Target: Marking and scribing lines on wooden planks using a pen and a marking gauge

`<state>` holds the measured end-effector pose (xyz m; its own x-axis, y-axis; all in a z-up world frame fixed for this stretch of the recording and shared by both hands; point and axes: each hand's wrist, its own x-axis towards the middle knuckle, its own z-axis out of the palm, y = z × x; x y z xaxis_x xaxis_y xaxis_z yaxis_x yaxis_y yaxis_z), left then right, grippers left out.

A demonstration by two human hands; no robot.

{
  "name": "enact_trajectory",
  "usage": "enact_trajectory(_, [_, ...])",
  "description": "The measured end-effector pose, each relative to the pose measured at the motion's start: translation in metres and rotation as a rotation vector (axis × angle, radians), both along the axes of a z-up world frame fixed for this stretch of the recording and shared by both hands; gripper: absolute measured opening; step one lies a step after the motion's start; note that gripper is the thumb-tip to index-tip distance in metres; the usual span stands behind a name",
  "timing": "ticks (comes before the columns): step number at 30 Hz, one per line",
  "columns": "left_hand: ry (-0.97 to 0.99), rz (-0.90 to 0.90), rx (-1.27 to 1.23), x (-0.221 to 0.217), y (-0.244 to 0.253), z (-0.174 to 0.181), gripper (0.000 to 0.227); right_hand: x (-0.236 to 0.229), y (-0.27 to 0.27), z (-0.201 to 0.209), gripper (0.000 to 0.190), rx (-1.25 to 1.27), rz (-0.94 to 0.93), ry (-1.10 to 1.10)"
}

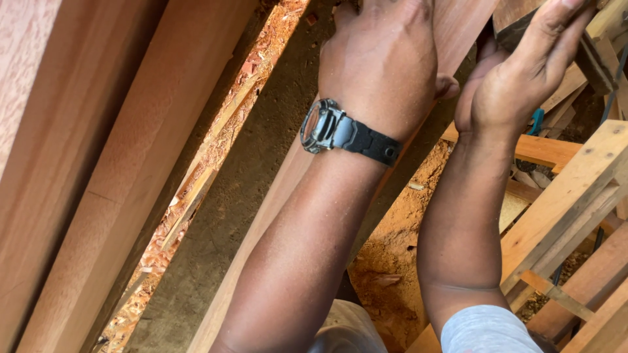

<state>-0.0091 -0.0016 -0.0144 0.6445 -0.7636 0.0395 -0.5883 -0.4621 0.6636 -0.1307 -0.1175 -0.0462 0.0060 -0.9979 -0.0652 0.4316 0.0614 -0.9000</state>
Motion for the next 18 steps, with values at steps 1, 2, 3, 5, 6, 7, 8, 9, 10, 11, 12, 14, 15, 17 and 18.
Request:
enact_trajectory(1, [-0.002,0.001,-0.002,0.001,0.001,0.001,0.101,0.000,0.000,0.000,0.093,-0.002,0.001,-0.002])
enact_trajectory(2, [0.005,-0.005,-0.007,0.002,0.001,0.002,0.096,-0.001,-0.001,-0.001,0.092,-0.008,0.009,0.000])
enact_trajectory(3, [0.015,-0.012,-0.009,0.002,0.002,0.003,0.091,-0.003,0.000,-0.002,0.091,-0.011,0.016,0.004])
enact_trajectory(5, [0.041,-0.029,0.006,0.004,0.004,0.006,0.092,-0.008,-0.003,-0.006,0.092,-0.032,0.039,-0.017])
enact_trajectory(6, [0.067,-0.046,0.019,0.006,0.004,0.008,0.093,-0.010,-0.005,-0.007,0.092,-0.054,0.062,-0.039])
enact_trajectory(7, [0.061,-0.050,0.011,0.007,0.004,0.008,0.093,-0.012,-0.005,-0.007,0.092,-0.061,0.059,-0.045])
enact_trajectory(8, [0.069,-0.067,0.036,0.007,0.004,0.008,0.098,-0.014,-0.006,-0.006,0.086,-0.068,0.101,0.062])
enact_trajectory(9, [0.077,-0.085,0.060,0.008,0.002,0.009,0.103,-0.015,-0.007,-0.004,0.081,-0.078,0.141,0.168])
enact_trajectory(10, [0.072,-0.090,0.051,0.009,0.004,0.013,0.103,-0.013,-0.007,-0.003,0.081,-0.087,0.137,0.164])
enact_trajectory(11, [0.118,-0.094,0.061,0.011,0.004,0.018,0.122,-0.010,-0.009,-0.002,0.076,-0.100,0.126,0.150])
enact_trajectory(12, [0.165,-0.099,0.071,0.013,0.005,0.023,0.144,-0.007,-0.010,0.000,0.071,-0.112,0.116,0.136])
enact_trajectory(14, [0.163,-0.109,0.081,0.012,0.003,0.018,0.148,-0.023,-0.027,0.000,0.062,-0.232,0.212,0.266])
enact_trajectory(15, [0.177,-0.113,0.111,0.011,0.004,0.014,0.152,-0.031,-0.033,-0.001,0.053,-0.332,0.312,0.410])
enact_trajectory(17, [0.191,-0.139,0.100,0.013,0.004,0.015,0.151,-0.046,-0.046,0.012,0.055,-0.318,0.300,0.415])
enact_trajectory(18, [0.212,-0.164,0.100,0.014,0.004,0.016,0.149,-0.054,-0.053,0.019,0.059,-0.292,0.293,0.425])
